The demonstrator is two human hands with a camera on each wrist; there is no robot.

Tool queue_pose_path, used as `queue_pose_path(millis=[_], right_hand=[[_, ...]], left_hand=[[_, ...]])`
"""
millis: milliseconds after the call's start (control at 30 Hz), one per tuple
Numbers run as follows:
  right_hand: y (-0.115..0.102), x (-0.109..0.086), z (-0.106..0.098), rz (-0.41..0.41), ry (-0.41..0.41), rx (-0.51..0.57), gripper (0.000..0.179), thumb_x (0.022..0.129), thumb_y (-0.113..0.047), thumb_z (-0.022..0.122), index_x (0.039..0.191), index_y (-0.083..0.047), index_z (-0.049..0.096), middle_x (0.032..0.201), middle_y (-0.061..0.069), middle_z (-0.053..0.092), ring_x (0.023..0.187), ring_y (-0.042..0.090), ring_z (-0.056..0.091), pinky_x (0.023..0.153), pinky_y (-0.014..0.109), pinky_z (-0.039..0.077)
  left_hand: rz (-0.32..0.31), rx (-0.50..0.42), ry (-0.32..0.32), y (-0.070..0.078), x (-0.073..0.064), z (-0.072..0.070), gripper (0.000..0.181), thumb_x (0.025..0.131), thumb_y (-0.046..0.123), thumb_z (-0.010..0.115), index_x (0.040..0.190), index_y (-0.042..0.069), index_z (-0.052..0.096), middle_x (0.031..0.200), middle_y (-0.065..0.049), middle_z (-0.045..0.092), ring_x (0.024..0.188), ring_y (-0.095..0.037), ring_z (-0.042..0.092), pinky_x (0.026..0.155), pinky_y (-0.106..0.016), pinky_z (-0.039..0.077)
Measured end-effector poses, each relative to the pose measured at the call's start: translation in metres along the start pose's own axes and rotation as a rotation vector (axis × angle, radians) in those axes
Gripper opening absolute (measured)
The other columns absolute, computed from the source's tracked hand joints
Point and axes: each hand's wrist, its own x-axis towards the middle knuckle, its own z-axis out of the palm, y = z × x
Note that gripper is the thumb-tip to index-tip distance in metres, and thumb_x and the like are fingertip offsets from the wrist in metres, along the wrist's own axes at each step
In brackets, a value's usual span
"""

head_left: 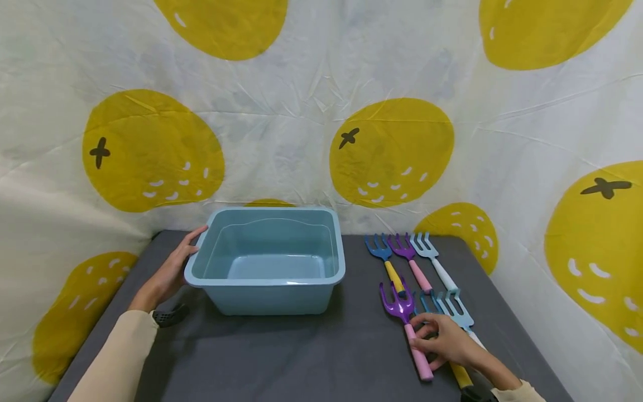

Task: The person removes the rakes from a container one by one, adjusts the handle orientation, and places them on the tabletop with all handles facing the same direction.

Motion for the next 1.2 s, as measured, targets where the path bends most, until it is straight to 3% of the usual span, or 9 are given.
queue_pose_path(millis=[367, 1000, 1133, 1200], right_hand=[[0.001, -0.008, 0.01, 0.075, 0.027, -0.042, 0.05, 0.093, -0.012, 0.076, 0.13, 0.013, 0.054, 0.091, 0.012, 0.072, 0.078, 0.026, 0.068, 0.056, 0.049, 0.058], [-0.003, -0.01, 0.014, 0.113, 0.055, -0.103, 0.05, 0.088, -0.012, 0.08, 0.126, 0.011, 0.056, 0.082, 0.01, 0.068, 0.073, 0.025, 0.067, 0.056, 0.048, 0.058], [-0.006, -0.012, 0.013, 0.135, 0.038, -0.111, 0.05, 0.089, -0.013, 0.079, 0.127, 0.01, 0.055, 0.083, 0.01, 0.068, 0.074, 0.025, 0.067, 0.057, 0.047, 0.058], [-0.01, -0.012, 0.01, 0.15, 0.024, -0.125, 0.049, 0.09, -0.015, 0.079, 0.126, 0.009, 0.056, 0.083, 0.01, 0.068, 0.074, 0.025, 0.068, 0.057, 0.046, 0.059]], left_hand=[[-0.006, 0.019, 0.007, 0.001, -0.004, -0.002, 0.06, 0.11, 0.04, 0.034, 0.165, 0.041, 0.009, 0.169, -0.015, -0.004, 0.14, -0.051, 0.025, 0.088, -0.054, 0.048], [-0.007, 0.019, 0.009, -0.004, -0.005, -0.003, 0.059, 0.11, 0.041, 0.033, 0.164, 0.042, 0.009, 0.169, -0.016, -0.003, 0.139, -0.052, 0.025, 0.086, -0.055, 0.049], [-0.015, 0.009, 0.0, -0.003, -0.005, -0.003, 0.06, 0.11, 0.039, 0.034, 0.165, 0.04, 0.009, 0.168, -0.016, 0.002, 0.135, -0.048, 0.033, 0.085, -0.053, 0.05], [-0.019, 0.007, -0.005, 0.0, -0.006, -0.004, 0.061, 0.11, 0.039, 0.035, 0.165, 0.037, 0.01, 0.165, -0.018, 0.012, 0.129, -0.044, 0.042, 0.084, -0.052, 0.052]])
